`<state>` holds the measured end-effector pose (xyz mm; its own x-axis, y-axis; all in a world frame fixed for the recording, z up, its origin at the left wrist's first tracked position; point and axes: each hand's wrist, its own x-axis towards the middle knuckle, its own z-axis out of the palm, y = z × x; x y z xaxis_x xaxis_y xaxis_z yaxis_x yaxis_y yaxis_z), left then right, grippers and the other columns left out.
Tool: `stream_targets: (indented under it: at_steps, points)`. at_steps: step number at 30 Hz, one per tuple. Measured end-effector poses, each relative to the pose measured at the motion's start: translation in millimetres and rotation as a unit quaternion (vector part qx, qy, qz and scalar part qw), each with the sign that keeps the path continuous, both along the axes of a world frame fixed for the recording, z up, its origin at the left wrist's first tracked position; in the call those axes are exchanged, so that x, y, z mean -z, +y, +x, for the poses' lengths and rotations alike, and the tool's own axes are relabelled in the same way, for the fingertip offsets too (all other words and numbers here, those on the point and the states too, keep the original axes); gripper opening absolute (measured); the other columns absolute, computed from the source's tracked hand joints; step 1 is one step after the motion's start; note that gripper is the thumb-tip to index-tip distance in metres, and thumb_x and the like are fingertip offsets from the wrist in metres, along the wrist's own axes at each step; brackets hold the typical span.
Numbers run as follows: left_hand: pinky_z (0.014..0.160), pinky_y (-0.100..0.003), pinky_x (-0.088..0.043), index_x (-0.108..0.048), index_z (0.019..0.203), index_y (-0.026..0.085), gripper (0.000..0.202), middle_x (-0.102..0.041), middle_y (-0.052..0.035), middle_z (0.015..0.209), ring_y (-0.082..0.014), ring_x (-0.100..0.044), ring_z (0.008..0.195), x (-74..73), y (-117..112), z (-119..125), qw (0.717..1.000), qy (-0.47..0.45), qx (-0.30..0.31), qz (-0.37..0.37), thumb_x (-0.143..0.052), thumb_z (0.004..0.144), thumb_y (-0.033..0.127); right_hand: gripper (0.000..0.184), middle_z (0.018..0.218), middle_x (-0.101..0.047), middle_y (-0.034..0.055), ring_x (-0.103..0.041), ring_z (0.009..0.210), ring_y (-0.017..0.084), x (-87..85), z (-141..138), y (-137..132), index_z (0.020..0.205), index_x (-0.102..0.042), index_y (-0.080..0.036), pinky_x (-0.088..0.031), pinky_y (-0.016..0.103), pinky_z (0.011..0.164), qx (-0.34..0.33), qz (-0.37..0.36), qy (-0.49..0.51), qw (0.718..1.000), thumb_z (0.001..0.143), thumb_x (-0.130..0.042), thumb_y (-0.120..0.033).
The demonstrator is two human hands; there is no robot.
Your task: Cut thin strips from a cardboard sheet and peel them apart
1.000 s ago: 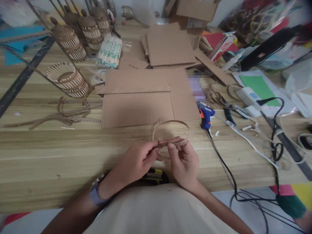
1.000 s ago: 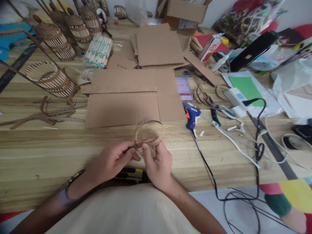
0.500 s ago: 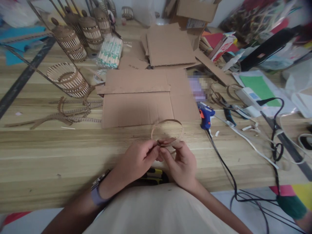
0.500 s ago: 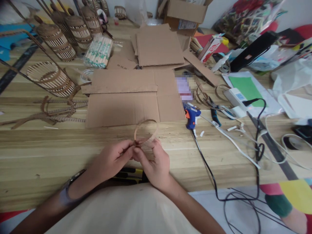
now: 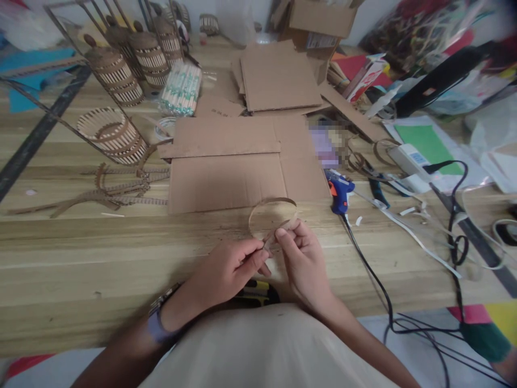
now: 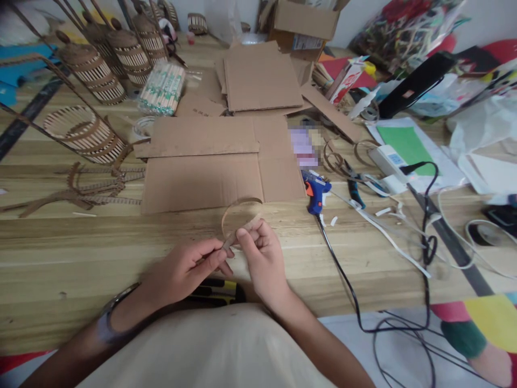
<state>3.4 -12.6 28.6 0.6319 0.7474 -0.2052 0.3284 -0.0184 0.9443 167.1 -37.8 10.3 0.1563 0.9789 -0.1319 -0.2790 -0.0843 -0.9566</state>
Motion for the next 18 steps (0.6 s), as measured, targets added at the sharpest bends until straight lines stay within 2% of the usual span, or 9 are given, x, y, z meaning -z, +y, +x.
stream_targets:
  at_steps: [5, 8, 10, 11, 12, 15, 18]
  points:
    - [0.067, -0.021, -0.047, -0.064, 0.080, 0.020, 0.035, -0.078, 0.0012, 0.082, -0.0121, -0.071, 0.075, -4.5, 0.9, -2.3, 1.000, -0.004, -0.004, 0.003, -0.045, 0.105, 0.037, 0.024, 0.063, -0.060, -0.0063, -0.055, 0.055, 0.010, 1.2, 0.4, 5.8, 0.076, -0.053, -0.023, -0.045, 0.024, 0.056, -0.007, -0.025, 0.030, 0.999, 0.088, -0.069, -0.038]
    - [0.067, -0.021, -0.046, -0.064, 0.080, 0.020, 0.036, -0.079, 0.0002, 0.083, -0.0128, -0.071, 0.075, -8.2, -1.2, -3.8, 1.000, 0.000, 0.009, -0.013, -0.044, 0.104, 0.039, 0.026, 0.067, -0.062, -0.0053, -0.061, 0.063, 0.012, 5.3, 10.8, 11.8, 0.077, -0.051, -0.024, -0.051, 0.028, 0.067, 0.075, -0.020, -0.009, 0.997, 0.087, -0.068, -0.041]
    - [0.066, -0.022, -0.045, -0.062, 0.078, 0.020, 0.037, -0.078, 0.0002, 0.077, -0.0129, -0.069, 0.070, -10.3, -2.7, -2.8, 1.000, 0.010, 0.014, -0.020, -0.043, 0.103, 0.040, 0.024, 0.068, -0.064, -0.0049, -0.065, 0.066, 0.014, 5.3, 18.0, 13.6, 0.080, -0.050, -0.025, -0.053, 0.030, 0.072, 0.139, 0.006, -0.080, 0.987, 0.090, -0.064, -0.042]
    - [0.065, -0.022, -0.044, -0.061, 0.076, 0.020, 0.037, -0.076, 0.0008, 0.071, -0.0127, -0.068, 0.066, -11.1, -3.3, -1.4, 0.999, 0.024, 0.013, -0.021, -0.043, 0.102, 0.040, 0.021, 0.069, -0.065, -0.0043, -0.066, 0.067, 0.015, 4.3, 20.2, 13.3, 0.083, -0.051, -0.025, -0.053, 0.030, 0.072, 0.146, 0.019, -0.138, 0.979, 0.092, -0.062, -0.041]
    - [0.063, -0.022, -0.043, -0.059, 0.074, 0.020, 0.037, -0.073, 0.0017, 0.065, -0.0123, -0.065, 0.061, -11.6, -3.7, 0.6, 0.999, 0.039, 0.010, -0.021, -0.044, 0.102, 0.039, 0.018, 0.069, -0.067, -0.0035, -0.067, 0.067, 0.015, 2.9, 20.9, 12.1, 0.085, -0.051, -0.026, -0.053, 0.030, 0.070, 0.129, 0.031, -0.206, 0.970, 0.093, -0.059, -0.040]
    - [0.059, -0.023, -0.040, -0.056, 0.072, 0.021, 0.032, -0.064, 0.0043, 0.055, -0.0112, -0.058, 0.052, -11.3, -4.3, 7.6, 0.997, 0.074, 0.013, -0.021, -0.045, 0.100, 0.034, 0.012, 0.064, -0.067, -0.0031, -0.065, 0.057, 0.016, -0.9, 16.0, 6.6, 0.088, -0.052, -0.026, -0.047, 0.026, 0.056, 0.023, 0.063, -0.384, 0.921, 0.093, -0.055, -0.036]
    - [0.060, -0.023, -0.040, -0.055, 0.070, 0.021, 0.033, -0.063, 0.0039, 0.056, -0.0111, -0.056, 0.052, -9.0, -5.3, 10.4, 0.997, 0.071, 0.012, -0.024, -0.046, 0.099, 0.034, 0.013, 0.061, -0.066, -0.0028, -0.064, 0.052, 0.016, -1.8, 10.5, 3.8, 0.087, -0.053, -0.026, -0.042, 0.025, 0.050, -0.016, 0.095, -0.457, 0.884, 0.094, -0.050, -0.036]
